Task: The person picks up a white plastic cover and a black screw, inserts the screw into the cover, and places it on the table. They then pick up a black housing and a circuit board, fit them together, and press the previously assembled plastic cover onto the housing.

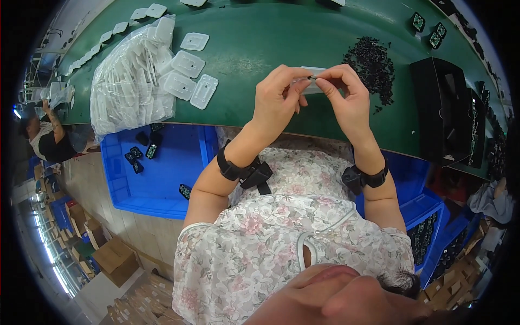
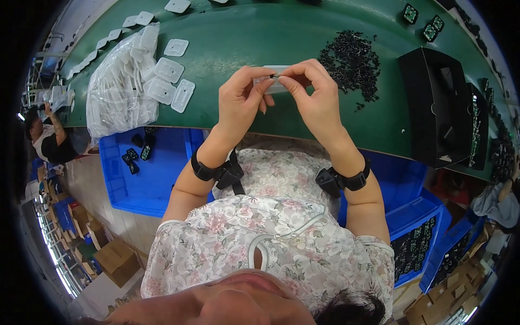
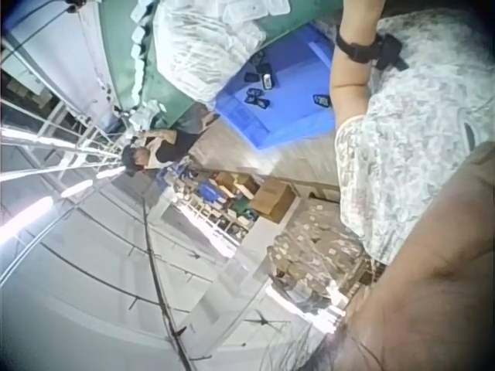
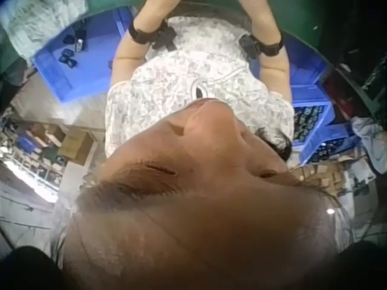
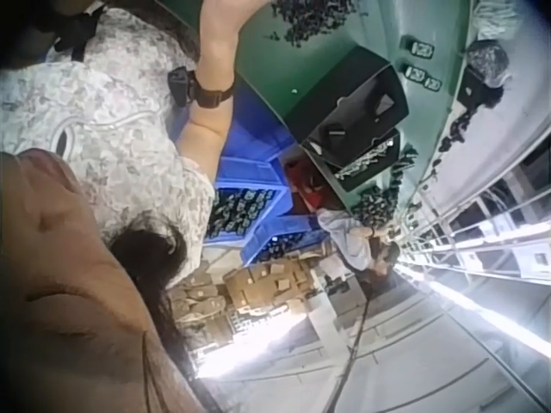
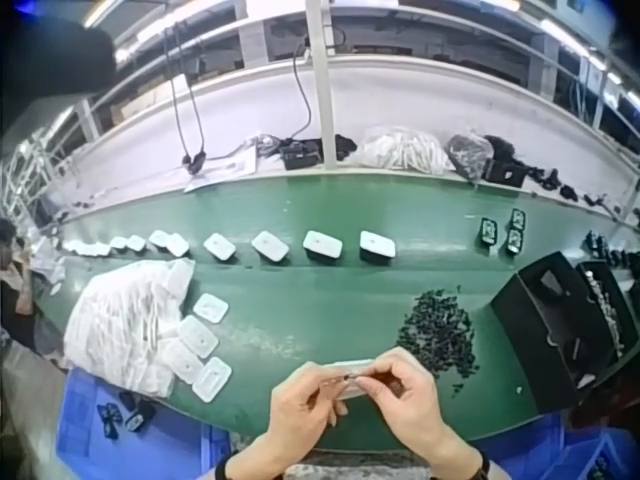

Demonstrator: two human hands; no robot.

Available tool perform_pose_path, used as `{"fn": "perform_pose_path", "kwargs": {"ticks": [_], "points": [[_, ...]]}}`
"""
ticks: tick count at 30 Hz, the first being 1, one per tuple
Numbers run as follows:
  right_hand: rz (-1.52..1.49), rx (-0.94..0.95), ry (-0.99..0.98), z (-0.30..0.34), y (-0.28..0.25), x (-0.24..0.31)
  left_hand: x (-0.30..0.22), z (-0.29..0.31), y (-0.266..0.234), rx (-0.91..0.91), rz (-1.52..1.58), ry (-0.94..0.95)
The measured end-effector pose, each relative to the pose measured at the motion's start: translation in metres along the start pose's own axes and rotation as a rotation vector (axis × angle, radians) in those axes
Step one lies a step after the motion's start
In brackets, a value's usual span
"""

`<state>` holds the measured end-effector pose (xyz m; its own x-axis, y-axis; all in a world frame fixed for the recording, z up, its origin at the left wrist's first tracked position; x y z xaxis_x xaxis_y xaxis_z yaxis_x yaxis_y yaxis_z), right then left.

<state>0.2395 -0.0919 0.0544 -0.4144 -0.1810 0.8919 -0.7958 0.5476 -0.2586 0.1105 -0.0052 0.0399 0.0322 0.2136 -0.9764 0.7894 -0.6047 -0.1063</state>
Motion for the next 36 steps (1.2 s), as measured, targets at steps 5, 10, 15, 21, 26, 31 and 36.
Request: {"fn": "perform_pose_path", "kwargs": {"ticks": [5, 10, 15, 21, 26, 31, 36], "points": [[0.070, 0.014, -0.015, 0.000, 0.002, 0.010, 0.007, 0.003, 0.002, -0.014, 0.329, -0.131], [0.174, 0.058, -0.072, -0.001, 0.004, 0.010, 0.014, 0.005, -0.003, 0.066, 0.410, -0.270], [0.192, 0.091, -0.079, -0.001, 0.009, 0.012, 0.015, 0.011, -0.001, 0.027, 0.407, -0.205], [0.219, -0.004, -0.061, 0.003, 0.016, 0.010, 0.006, 0.013, -0.002, -0.042, 0.231, -0.040], [0.259, 0.023, -0.112, 0.009, 0.017, 0.008, 0.012, 0.017, -0.005, 0.017, 0.164, -0.122], [0.177, -0.110, -0.095, 0.008, 0.000, 0.013, 0.008, 0.019, -0.008, 0.045, 0.286, -0.182], [0.056, 0.050, 0.115, 0.003, -0.006, 0.002, 0.007, 0.015, -0.002, 0.120, 0.245, -0.138]]}}
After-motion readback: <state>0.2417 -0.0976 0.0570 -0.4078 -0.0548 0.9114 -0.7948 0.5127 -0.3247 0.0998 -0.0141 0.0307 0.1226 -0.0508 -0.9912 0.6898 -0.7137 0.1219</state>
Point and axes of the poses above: each hand's wrist, its own z-axis away from the middle knuckle, its own y-axis out of the palm, x = y × z, the point moved 3 cm from there along -z, towards the middle knuckle, and after that the axes turned 5 degrees about -y, right-handed, at the moved point
